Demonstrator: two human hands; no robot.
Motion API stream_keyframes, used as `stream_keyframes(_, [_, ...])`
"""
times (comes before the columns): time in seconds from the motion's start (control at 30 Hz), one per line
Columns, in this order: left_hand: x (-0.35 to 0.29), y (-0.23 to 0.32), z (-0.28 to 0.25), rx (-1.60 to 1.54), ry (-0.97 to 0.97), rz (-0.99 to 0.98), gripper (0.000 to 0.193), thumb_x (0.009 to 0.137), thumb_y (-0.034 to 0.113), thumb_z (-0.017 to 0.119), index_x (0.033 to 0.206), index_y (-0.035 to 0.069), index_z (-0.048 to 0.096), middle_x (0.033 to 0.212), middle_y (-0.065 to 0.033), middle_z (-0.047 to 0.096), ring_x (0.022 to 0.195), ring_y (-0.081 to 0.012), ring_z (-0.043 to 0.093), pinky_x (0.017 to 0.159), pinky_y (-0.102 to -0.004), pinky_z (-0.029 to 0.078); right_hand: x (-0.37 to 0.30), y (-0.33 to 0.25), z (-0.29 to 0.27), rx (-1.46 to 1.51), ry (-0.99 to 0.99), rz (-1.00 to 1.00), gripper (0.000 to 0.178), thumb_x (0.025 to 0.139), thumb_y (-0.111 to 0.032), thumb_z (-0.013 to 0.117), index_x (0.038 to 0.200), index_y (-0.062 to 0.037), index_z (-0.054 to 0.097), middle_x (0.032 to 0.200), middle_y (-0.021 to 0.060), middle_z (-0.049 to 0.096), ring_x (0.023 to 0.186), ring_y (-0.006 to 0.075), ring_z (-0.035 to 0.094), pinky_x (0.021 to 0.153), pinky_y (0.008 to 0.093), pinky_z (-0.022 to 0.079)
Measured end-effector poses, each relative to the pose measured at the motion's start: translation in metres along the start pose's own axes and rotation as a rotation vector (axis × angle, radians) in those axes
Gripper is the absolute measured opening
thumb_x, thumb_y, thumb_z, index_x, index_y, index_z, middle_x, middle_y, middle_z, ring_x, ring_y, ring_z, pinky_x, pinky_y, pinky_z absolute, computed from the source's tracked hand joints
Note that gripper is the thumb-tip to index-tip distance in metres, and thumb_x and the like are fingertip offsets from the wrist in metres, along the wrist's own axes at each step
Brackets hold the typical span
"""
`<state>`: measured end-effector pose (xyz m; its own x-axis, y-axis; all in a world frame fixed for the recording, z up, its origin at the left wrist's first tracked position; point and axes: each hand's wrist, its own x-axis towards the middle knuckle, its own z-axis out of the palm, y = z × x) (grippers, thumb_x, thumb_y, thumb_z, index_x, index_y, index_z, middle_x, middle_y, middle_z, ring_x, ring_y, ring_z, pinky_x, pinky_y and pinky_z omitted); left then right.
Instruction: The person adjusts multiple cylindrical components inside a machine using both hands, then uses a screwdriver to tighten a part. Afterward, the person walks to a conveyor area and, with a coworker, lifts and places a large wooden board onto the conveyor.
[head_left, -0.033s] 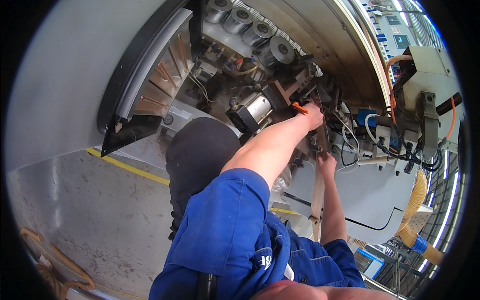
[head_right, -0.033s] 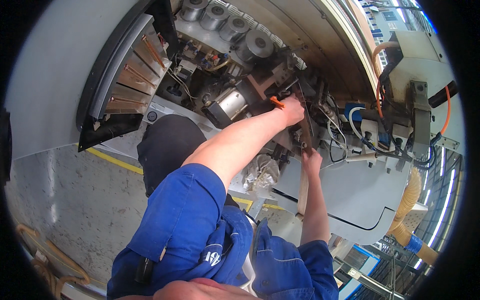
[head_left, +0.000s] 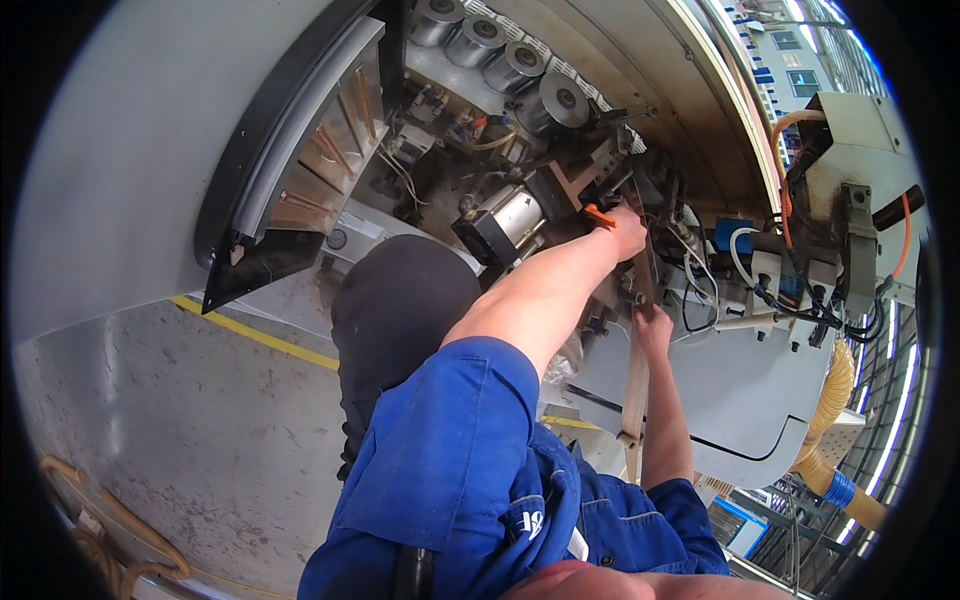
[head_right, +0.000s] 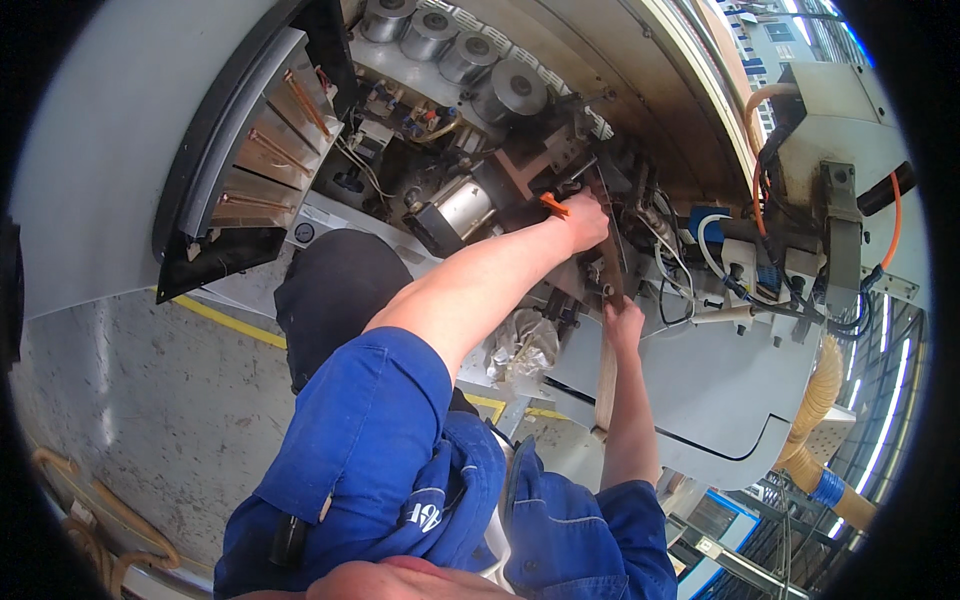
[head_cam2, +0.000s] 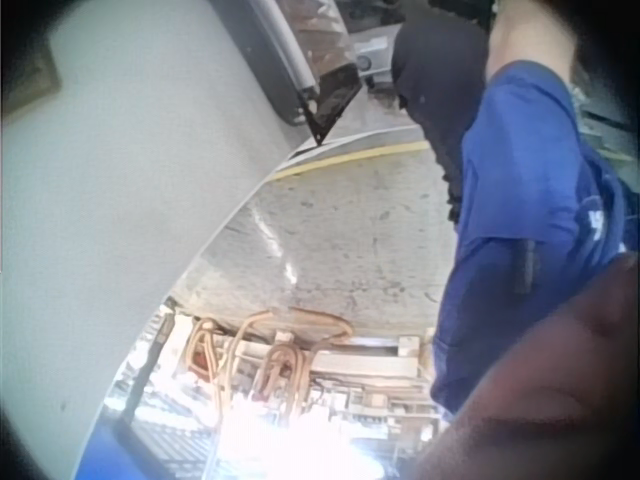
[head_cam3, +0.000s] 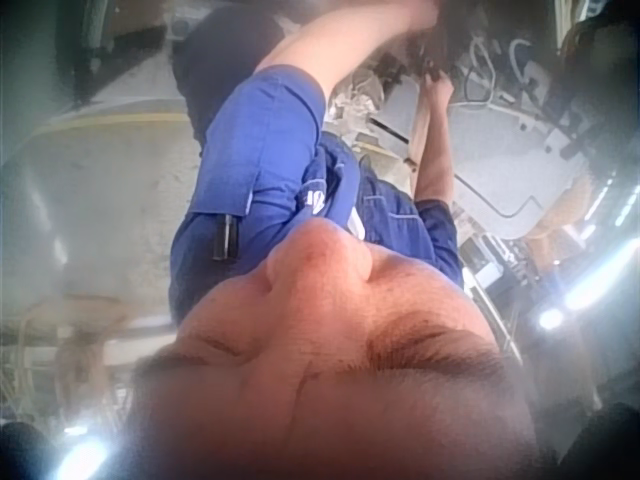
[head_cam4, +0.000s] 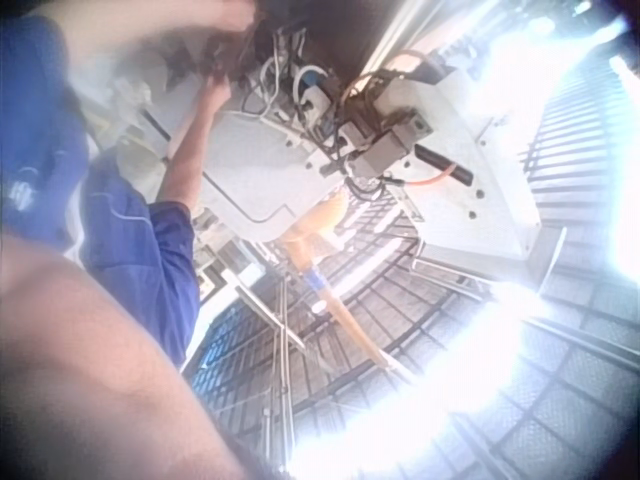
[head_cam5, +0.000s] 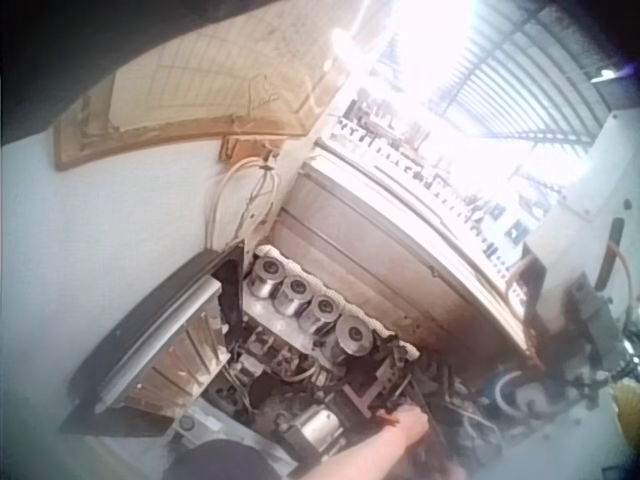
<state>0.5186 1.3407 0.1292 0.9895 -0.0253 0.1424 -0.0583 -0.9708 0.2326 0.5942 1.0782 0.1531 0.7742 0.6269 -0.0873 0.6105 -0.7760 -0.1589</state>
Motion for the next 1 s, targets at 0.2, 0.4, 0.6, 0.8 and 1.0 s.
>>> stream_keyframes(0.2, [-0.002,0.001,0.004,-0.032,0.078,-0.021,0.024,0.093,0.021,0.059,0.096,0.013,0.081,0.099,-0.0031,0.078,0.102,-0.0258,0.071,0.088,-0.0422,0.048,0.007,-0.008,0.002,-0.039,0.037,0.012,0.024,0.084,-0.018,0.072,0.099,0.0005,0.071,0.086,0.0229,0.072,0.082,0.0397,0.071,0.075,0.0452,0.055])
stream_keyframes(0.4, [-0.003,0.0,-0.005,0.013,-0.004,0.008,0.025,0.098,0.019,0.059,0.11,0.013,0.079,0.112,-0.0017,0.077,0.107,-0.0246,0.072,0.085,-0.0426,0.054,0.011,-0.007,0.002,-0.066,0.02,-0.016,0.022,0.085,-0.016,0.071,0.097,0.0021,0.071,0.084,0.0227,0.071,0.08,0.0405,0.07,0.074,0.045,0.054])
stream_keyframes(0.6, [-0.004,0.0,-0.006,0.009,-0.006,0.004,0.025,0.098,0.019,0.059,0.111,0.013,0.079,0.112,-0.0018,0.077,0.108,-0.0248,0.072,0.085,-0.0428,0.054,0.016,-0.007,0.005,-0.036,0.011,-0.016,0.021,0.084,-0.015,0.07,0.098,0.0011,0.072,0.084,0.0225,0.071,0.081,0.041,0.07,0.074,0.0461,0.054])
stream_keyframes(0.8, [-0.004,0.0,-0.006,0.019,-0.02,0.005,0.025,0.098,0.019,0.059,0.112,0.013,0.079,0.113,-0.0019,0.077,0.108,-0.0251,0.072,0.085,-0.0433,0.054,0.014,-0.005,0.004,-0.073,0.012,-0.003,0.023,0.084,-0.015,0.069,0.101,0.0001,0.072,0.086,0.0227,0.071,0.084,0.0414,0.07,0.076,0.0461,0.055])
stream_keyframes(1.0, [-0.005,0.0,-0.007,0.013,-0.006,0.001,0.026,0.098,0.019,0.059,0.113,0.014,0.079,0.115,-0.0016,0.077,0.109,-0.0256,0.072,0.086,-0.0436,0.054,0.015,-0.005,0.002,-0.114,0.0,-0.024,0.025,0.083,-0.016,0.07,0.102,0.0011,0.071,0.088,0.0234,0.071,0.086,0.0417,0.07,0.078,0.0455,0.055])
